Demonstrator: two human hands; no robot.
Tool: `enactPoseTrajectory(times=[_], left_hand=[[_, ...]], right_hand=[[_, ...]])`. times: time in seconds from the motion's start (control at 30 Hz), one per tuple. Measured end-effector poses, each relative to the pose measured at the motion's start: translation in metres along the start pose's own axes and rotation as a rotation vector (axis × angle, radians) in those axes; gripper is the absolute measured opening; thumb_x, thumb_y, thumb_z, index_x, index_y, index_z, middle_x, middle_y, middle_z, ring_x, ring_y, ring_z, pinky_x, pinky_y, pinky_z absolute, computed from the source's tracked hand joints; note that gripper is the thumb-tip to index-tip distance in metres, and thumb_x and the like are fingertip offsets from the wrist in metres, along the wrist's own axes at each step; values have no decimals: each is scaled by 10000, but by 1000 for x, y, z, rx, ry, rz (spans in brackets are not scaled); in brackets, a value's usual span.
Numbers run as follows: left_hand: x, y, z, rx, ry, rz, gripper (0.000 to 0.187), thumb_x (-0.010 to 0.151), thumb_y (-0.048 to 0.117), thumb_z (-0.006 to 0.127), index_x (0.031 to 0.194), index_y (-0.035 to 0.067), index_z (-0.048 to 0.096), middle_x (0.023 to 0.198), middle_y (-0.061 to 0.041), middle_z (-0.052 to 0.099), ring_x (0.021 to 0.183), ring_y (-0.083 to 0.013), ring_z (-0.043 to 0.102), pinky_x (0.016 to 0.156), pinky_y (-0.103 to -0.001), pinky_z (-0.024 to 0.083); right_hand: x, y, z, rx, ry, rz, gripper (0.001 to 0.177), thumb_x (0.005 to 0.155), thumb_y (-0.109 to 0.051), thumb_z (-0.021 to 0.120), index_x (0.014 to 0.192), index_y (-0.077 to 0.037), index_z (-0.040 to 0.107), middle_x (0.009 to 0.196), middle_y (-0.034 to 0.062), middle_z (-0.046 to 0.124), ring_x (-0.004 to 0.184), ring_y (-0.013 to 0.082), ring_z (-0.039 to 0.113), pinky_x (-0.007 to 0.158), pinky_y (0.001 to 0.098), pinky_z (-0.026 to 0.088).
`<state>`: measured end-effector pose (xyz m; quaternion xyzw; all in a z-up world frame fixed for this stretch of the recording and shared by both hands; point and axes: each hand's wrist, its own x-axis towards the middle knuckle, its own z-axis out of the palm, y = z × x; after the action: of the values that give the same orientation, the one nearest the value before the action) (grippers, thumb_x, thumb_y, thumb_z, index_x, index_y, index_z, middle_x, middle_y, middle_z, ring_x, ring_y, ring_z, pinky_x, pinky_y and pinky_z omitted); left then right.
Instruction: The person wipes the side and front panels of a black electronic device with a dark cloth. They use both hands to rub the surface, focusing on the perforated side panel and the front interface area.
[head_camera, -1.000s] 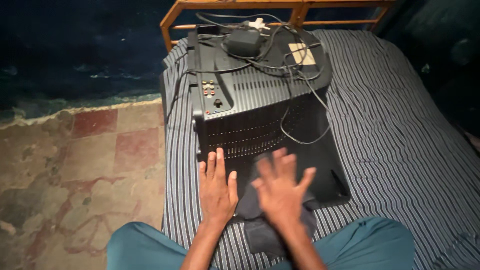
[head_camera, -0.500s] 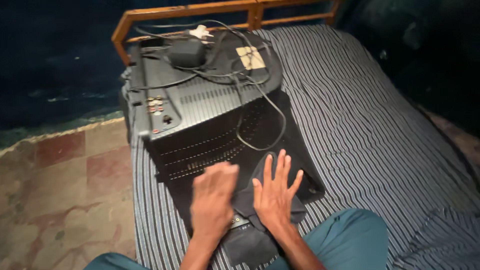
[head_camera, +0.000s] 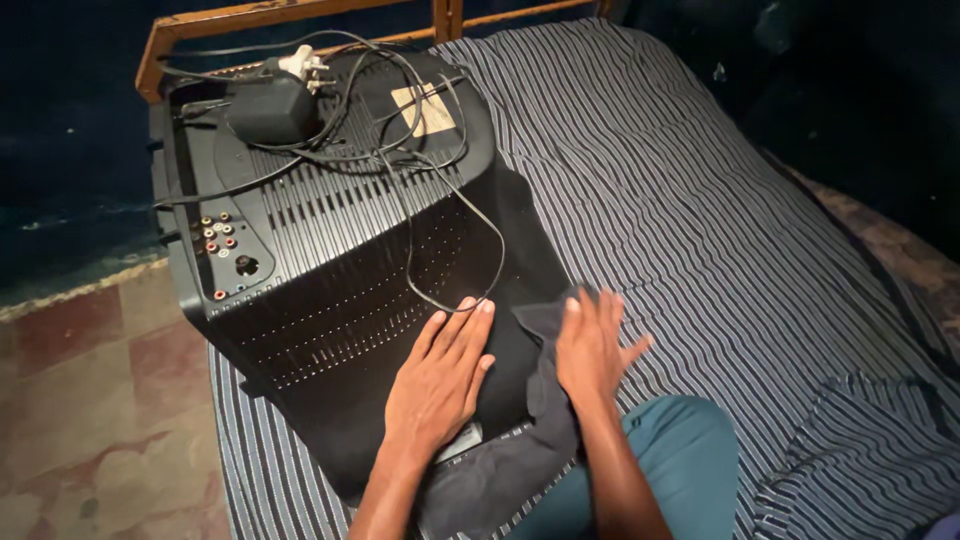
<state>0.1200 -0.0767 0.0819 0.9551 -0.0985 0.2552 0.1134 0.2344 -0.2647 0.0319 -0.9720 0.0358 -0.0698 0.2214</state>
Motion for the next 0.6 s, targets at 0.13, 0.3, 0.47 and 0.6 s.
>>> enactPoseTrajectory(times=[0.13, 0.3, 0.47, 0.6], left_hand=[[0, 0, 0, 11, 5, 0, 555, 1032, 291, 490, 1528, 50, 426, 1545, -45, 497, 1473, -182, 384, 1214, -381, 263], [0, 0, -2, 46, 16, 19, 551, 1024, 263, 502, 1528, 55, 423, 1541, -50, 498, 1471, -190, 386, 1217, -380, 265], [-1, 0, -6, 50, -4, 35, 597, 980, 210, 538, 1538, 48, 401, 1550, -55, 485, 1474, -195, 381, 1219, -384, 262], [-1, -1, -8, 44, -71, 31, 734, 847, 158, 595, 1540, 44, 380, 1560, -56, 461, 1476, -200, 362, 1216, -388, 251]], right_hand=[[-26, 39, -5, -120, -50, 28, 508, 1075, -417, 407, 1423, -73, 542, 1580, 206, 386, 1513, 372, 288, 1117, 751, 155], [-68, 56, -30, -153, -215, 6, 674, 954, -300, 546, 1577, -137, 349, 1208, 250, 637, 1056, 454, 634, 886, 562, 504], [-81, 42, -41, -273, -330, -31, 618, 958, -331, 580, 1526, -168, 397, 917, 223, 735, 886, 437, 714, 815, 549, 545], [-72, 37, -38, -178, -233, -25, 576, 876, -299, 660, 1410, -124, 532, 923, 248, 730, 900, 465, 692, 812, 568, 525]])
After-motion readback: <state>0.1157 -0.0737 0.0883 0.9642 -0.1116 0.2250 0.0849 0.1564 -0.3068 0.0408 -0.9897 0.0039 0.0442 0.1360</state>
